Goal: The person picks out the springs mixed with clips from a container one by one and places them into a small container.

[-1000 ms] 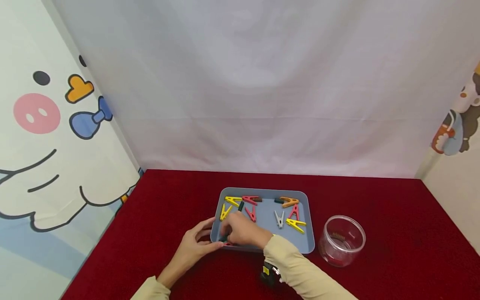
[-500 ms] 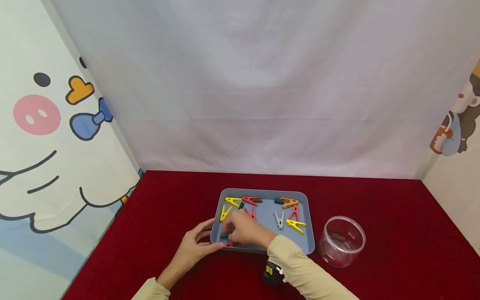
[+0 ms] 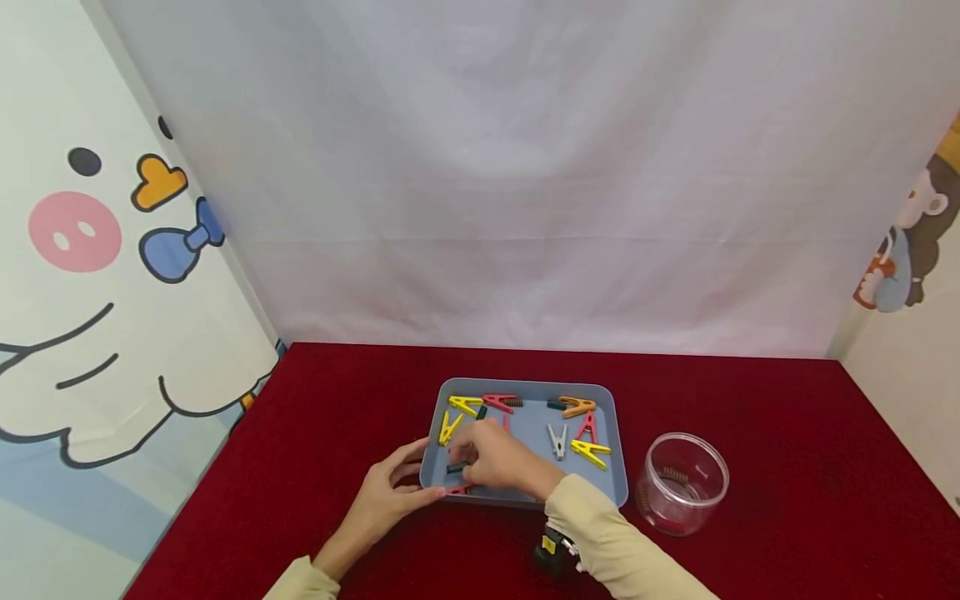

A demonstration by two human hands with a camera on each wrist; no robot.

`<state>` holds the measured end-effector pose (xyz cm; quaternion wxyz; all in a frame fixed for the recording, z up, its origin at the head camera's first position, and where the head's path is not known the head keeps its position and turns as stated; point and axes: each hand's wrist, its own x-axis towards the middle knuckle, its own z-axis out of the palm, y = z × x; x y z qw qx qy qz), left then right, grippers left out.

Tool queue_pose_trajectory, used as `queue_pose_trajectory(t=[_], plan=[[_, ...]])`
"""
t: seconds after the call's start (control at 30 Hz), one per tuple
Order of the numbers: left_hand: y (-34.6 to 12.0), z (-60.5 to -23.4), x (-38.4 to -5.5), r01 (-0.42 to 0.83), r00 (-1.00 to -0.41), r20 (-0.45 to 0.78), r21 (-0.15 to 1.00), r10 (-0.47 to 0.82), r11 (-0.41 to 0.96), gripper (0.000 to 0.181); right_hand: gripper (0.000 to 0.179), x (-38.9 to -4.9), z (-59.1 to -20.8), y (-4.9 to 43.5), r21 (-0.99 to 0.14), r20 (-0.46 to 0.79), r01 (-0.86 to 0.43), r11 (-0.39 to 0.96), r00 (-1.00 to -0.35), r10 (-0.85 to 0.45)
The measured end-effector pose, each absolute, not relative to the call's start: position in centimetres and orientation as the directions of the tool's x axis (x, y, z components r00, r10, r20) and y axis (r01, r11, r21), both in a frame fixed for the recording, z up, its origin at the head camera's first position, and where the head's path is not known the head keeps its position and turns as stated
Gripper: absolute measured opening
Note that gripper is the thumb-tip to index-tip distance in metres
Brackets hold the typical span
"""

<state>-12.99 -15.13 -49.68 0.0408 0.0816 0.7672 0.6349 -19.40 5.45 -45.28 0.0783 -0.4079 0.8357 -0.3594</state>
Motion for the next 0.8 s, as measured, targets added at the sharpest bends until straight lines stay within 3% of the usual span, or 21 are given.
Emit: queue_pose_trajectory(t=[0.47, 0.8], plan=[[-14.9, -49.5, -12.9, 0.089, -0.984, 0.055, 0.975, 0.172, 0.201, 0.070, 0.019, -18.9, -44.8, 7.0, -0.672, 0.153, -0.611, 0.419, -0.668, -0.728], [-14.8, -49.5, -12.9, 0.059, -0.985, 0.034, 0.988, 0.171, 0.139, 0.073, 0.024, -18.7, -44.0, 8.3, -0.692, 0.172, -0.593, 0.412, -0.689, -0.704]])
